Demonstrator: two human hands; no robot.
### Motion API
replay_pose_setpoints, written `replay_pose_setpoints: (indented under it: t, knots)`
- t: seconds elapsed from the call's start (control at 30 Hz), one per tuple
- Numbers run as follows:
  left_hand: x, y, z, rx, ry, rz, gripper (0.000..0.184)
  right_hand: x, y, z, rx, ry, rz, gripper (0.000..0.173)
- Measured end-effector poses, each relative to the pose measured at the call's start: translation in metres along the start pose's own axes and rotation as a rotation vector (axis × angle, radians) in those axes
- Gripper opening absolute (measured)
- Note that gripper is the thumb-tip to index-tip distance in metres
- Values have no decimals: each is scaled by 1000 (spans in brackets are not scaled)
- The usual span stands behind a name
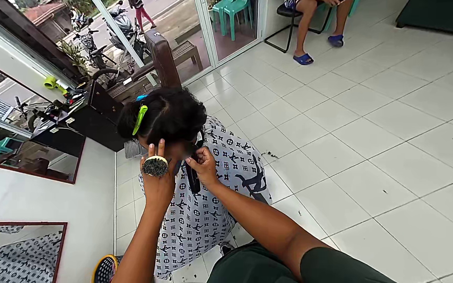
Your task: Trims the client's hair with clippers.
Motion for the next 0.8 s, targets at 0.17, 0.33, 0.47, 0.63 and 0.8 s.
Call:
replay_pose_setpoints:
  t: [0.17, 0.33, 0.47, 0.63, 0.8]
  knots:
    - [2, -2, 2, 2, -8, -5, 65, -1, 2, -1, 7, 6, 5, 27]
    - [2, -3, 2, 5, -20, -10, 67, -3, 3, -1, -5, 1, -8, 25]
    - [2, -4, 2, 22, 3, 2, 60, -3, 2, -2, -3, -10, 18, 25]
    - [2, -3, 2, 20, 3, -5, 65, -4, 3, -4, 12, 11, 21, 24]
    - [3, -4, 1, 3, -22, -11, 66, -3, 4, -6, 40, -15, 19, 24]
Point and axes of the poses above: each hand's wrist, its own z-axis away from the middle knuckle, its own x-axis out of the palm, y = z × x, the point moved 7 cm from there along -z, towards the middle knuckle, and after that the axes turned 8 degrees about -y, right-handed, at the moved point
